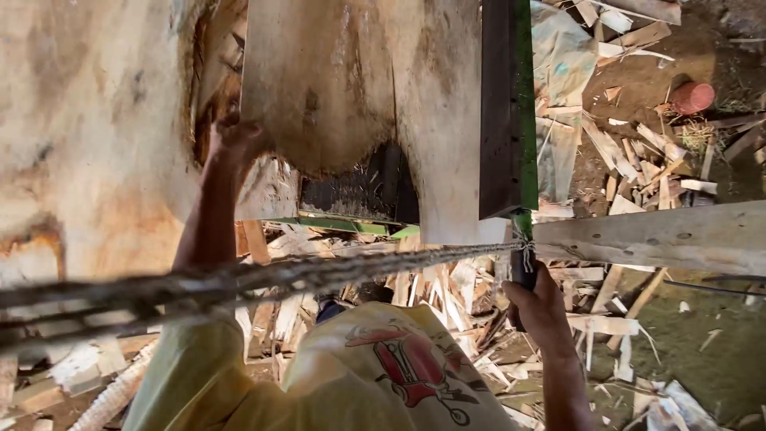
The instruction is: Sorting and feeding thin sheets of wood veneer or bark into a processing machine.
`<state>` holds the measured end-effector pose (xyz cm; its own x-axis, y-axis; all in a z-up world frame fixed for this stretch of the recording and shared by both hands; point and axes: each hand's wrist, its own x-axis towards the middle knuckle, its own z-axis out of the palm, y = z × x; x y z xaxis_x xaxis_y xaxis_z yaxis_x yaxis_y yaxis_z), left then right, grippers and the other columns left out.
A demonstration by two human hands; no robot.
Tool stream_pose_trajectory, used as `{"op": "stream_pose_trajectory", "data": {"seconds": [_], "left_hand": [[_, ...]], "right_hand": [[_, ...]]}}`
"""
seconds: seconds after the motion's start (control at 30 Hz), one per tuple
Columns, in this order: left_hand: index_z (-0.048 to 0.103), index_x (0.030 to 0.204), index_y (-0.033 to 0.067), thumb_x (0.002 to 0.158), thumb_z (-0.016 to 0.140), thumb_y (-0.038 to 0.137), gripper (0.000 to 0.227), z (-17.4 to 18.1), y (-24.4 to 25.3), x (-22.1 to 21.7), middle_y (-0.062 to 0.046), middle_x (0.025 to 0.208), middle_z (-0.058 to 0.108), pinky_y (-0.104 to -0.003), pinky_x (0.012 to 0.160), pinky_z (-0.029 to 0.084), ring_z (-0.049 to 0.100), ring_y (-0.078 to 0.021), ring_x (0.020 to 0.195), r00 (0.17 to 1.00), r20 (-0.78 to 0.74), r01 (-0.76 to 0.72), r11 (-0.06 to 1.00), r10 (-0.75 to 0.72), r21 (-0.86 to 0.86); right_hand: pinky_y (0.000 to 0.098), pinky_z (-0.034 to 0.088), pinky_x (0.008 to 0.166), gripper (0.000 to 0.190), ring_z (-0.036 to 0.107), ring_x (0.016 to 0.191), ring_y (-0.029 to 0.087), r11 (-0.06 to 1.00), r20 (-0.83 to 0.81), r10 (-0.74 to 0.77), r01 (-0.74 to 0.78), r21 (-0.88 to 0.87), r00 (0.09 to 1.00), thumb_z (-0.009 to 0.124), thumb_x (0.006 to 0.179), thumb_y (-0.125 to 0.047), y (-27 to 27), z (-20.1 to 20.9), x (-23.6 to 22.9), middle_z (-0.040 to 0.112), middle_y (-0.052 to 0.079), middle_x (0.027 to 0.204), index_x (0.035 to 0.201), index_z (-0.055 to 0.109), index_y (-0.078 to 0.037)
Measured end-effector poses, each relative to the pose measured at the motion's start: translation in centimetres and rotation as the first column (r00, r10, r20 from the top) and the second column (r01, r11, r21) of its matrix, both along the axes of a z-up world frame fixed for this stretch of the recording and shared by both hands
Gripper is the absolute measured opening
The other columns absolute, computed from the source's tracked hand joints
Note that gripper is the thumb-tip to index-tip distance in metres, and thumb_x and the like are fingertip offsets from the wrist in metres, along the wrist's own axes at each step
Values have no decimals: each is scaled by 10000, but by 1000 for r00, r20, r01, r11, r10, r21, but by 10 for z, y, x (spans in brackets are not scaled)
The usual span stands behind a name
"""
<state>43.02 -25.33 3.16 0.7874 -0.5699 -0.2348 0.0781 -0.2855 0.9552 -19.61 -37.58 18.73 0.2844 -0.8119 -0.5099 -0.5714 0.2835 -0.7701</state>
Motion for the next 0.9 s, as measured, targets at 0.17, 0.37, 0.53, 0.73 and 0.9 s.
{"op": "stream_pose_trajectory", "data": {"seconds": [0.17,0.37,0.53,0.73,0.9], "left_hand": [[767,1087,96,799,717,28,300,-12,-5,4,2,983,747,-259,701,530,659,-98,803,1000,5,17,1000,-17,-7],[770,1065,95,813,738,59,256,-46,15,24,11,952,725,-262,697,513,631,-94,794,999,-21,35,999,-35,-6],[764,1082,92,821,760,92,261,-57,14,40,9,969,732,-258,735,518,635,-99,824,997,30,73,996,-75,45],[758,1086,74,820,758,113,269,-49,11,40,-18,1002,737,-291,756,546,653,-129,856,999,7,53,997,-53,53],[764,1141,82,848,790,116,296,-59,13,41,-13,1043,749,-286,817,538,667,-120,909,999,-12,47,999,-47,2]], "right_hand": [[354,422,388,331,549,459,156,999,-55,25,-27,-41,998,699,851,-140,5,-49,-4,576,64,651,1120,534,-41],[345,425,380,347,550,446,164,999,-39,39,-39,9,998,698,854,-154,3,-27,0,574,65,642,1132,518,-49],[342,442,363,363,568,432,185,998,-58,53,-52,19,997,707,848,-162,-3,8,0,585,119,613,1138,528,-38],[357,494,413,514,605,478,200,1000,-116,1,0,5,993,693,839,-189,7,-37,8,631,95,699,1303,499,-83],[359,512,473,492,663,538,216,993,-219,91,-105,-50,971,699,838,-221,13,-62,7,660,101,704,1252,500,-45]]}}
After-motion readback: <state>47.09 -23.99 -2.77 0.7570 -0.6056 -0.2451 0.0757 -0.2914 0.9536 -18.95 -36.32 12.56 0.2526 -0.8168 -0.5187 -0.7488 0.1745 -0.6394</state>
